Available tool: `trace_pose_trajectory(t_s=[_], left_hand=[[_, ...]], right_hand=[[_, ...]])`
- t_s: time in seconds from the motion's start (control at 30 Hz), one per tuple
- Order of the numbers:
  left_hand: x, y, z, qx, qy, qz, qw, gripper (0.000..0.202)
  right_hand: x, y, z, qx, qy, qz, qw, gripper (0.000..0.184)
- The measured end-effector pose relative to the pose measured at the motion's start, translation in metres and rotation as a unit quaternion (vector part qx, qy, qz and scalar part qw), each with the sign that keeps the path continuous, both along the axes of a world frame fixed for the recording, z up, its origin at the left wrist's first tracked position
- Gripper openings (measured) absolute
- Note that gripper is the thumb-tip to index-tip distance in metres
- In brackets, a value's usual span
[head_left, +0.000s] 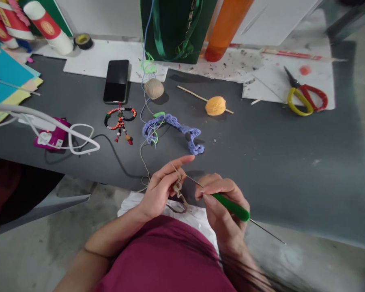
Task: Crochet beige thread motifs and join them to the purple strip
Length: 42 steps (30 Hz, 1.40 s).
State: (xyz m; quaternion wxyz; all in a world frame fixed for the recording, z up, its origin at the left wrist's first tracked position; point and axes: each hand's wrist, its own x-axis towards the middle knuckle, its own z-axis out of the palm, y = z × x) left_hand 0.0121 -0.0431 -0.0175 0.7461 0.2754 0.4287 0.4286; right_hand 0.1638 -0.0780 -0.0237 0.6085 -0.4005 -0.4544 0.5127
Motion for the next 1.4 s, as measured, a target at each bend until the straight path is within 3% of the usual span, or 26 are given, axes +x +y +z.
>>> trace_pose_trajectory(t_s=[0.37,0.67,1.0,1.27,1.4], left_hand=[[0.002,0.002,0.002,-0.031,-0.011,-0.003,0.999,0.046],[0.0,0.0,-0.002,-0.011,0.002,-0.012,1.0,0.041],[-0.004,-0.003,0.001,-0.009,0.033,-0.023,0.999,0.038],[-0.007,-0.006,-0.005,0.064,0.029,-0.072,0.995,0.037],[-0.007,-0.008,-0.001,0.095,0.028,-0.104,0.99,0.034]], right_hand=[[0.001,0.0,-0.003,-0.015,-0.004,0.01,1.0,0.008],[0.005,-0.003,-0.002,-0.006,-0.043,0.025,0.999,0.013],[0.005,0.002,0.002,0.059,-0.136,0.033,0.988,0.018],[0.012,0.011,0.012,0.105,-0.178,0.083,0.975,0.019],[0.012,0.008,0.004,0.046,-0.104,0.091,0.989,0.013]])
